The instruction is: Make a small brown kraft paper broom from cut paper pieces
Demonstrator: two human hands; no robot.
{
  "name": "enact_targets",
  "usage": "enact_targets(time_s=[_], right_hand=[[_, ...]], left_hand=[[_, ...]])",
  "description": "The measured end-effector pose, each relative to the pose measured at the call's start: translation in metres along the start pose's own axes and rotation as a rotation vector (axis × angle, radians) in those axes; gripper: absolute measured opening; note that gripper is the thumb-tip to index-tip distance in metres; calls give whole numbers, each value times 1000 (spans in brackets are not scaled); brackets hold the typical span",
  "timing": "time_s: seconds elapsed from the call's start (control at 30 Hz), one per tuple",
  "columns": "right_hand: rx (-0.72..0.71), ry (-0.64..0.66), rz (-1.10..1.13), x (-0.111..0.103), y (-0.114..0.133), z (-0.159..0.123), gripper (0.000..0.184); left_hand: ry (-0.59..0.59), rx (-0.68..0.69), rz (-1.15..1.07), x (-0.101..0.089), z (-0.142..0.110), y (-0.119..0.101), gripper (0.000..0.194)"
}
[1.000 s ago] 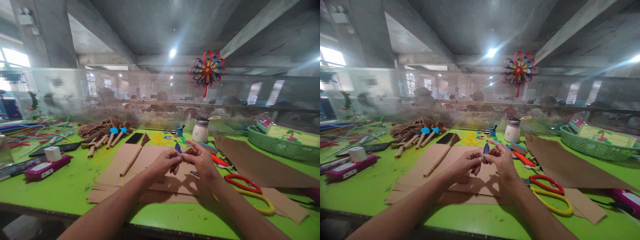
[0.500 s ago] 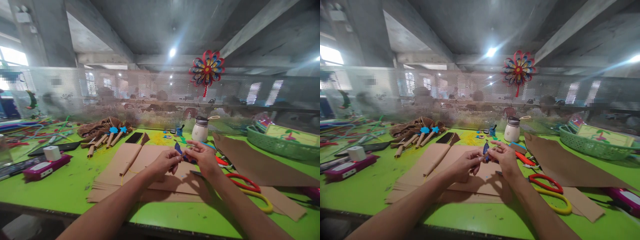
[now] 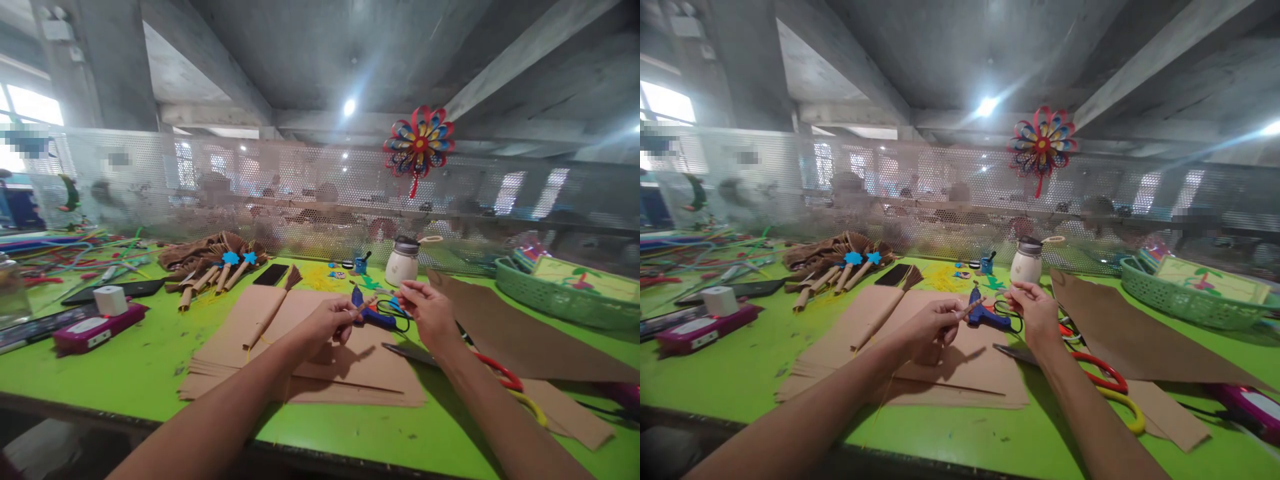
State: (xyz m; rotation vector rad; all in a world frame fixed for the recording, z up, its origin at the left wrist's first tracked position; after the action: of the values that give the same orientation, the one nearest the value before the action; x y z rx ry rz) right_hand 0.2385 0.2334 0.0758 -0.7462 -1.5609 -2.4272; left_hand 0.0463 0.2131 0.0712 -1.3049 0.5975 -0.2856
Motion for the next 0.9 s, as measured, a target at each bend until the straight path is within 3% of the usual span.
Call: enact_targets(time_s=[0.07,0.17,0.33,0.63,0.9], right_hand=[[38,38,-3,5,-2,-3,30],[146,201,-12,26,-10,-18,29],[284,442,-48,53,-21,-43,26],[313,436,149,48,-18,-36,19],[261,470,100,49,-15,-38,16]], left_hand=[[-10,14,-10,-1,-1,-3,15],[-26,54,33,0,1,-6,20],[-118,181,265,2,5,-3,20],[-262,324,528,-1,0,-10,16],[-249,328,457,0,-2,-17,16]])
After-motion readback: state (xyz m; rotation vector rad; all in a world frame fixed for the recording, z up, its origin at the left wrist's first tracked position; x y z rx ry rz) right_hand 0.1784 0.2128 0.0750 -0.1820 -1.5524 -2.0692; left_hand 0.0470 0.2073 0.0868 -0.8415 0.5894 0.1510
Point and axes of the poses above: each hand's wrist, its own z-axis towards the middle knuckle, its own x-axis out of the palm, y = z × x, the point moved 6 cm from there along z, towards the middle knuckle, and after that the axes turned 9 degrees about z, right-handed, at the moved point
